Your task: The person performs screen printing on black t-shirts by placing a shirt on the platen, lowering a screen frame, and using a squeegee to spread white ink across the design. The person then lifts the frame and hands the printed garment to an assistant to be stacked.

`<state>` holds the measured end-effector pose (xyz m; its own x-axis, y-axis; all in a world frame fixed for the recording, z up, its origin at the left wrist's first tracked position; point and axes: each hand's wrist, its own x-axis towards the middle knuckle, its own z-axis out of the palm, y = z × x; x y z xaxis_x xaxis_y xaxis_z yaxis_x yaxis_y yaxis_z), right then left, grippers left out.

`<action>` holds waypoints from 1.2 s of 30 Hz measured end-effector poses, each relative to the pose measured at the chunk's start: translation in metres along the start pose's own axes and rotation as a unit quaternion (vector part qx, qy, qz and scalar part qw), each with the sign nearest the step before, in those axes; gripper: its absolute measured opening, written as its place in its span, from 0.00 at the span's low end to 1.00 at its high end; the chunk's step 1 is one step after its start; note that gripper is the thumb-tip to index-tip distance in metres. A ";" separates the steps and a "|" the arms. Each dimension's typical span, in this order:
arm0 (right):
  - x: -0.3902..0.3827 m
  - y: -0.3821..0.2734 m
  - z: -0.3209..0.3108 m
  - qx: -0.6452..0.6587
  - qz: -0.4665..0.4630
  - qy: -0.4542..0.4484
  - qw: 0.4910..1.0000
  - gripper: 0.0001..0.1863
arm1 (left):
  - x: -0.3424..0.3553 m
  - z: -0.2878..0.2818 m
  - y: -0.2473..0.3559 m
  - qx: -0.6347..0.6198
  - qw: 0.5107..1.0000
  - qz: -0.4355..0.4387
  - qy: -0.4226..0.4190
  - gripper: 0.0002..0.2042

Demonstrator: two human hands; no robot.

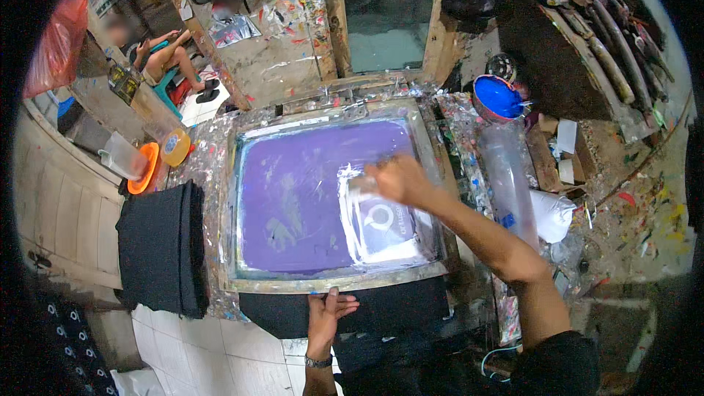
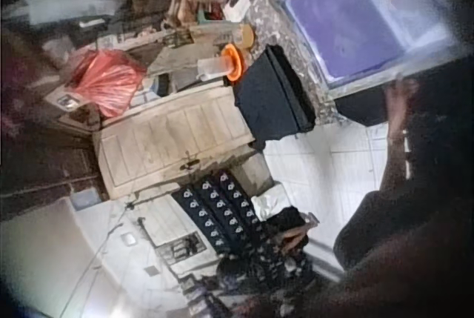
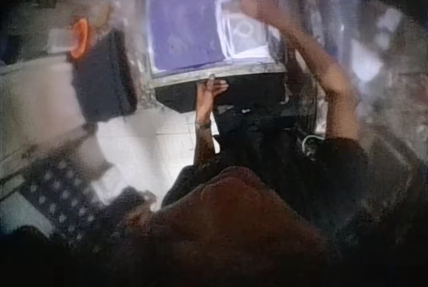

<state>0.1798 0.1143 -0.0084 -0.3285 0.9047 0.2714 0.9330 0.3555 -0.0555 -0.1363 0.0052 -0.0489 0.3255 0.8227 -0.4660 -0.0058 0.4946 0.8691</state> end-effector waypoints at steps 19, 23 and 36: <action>-0.099 -0.117 -0.040 -0.009 0.074 0.046 0.996 0.20 | 0.003 0.000 0.001 -0.040 0.999 0.025 -0.006 0.18; -0.095 -0.138 -0.072 -0.077 0.183 0.157 0.967 0.25 | -0.025 0.007 0.033 -0.018 0.994 0.104 0.016 0.21; 0.077 -0.052 -0.279 -0.101 0.193 0.169 0.961 0.38 | 0.062 -0.172 0.081 0.752 0.578 0.244 0.201 0.41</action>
<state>0.1468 0.0997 0.2834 0.0836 0.8193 0.5672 0.9964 -0.0756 -0.0377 -0.2790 0.1441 -0.0355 0.3846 0.9094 0.1583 0.9231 -0.3787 -0.0672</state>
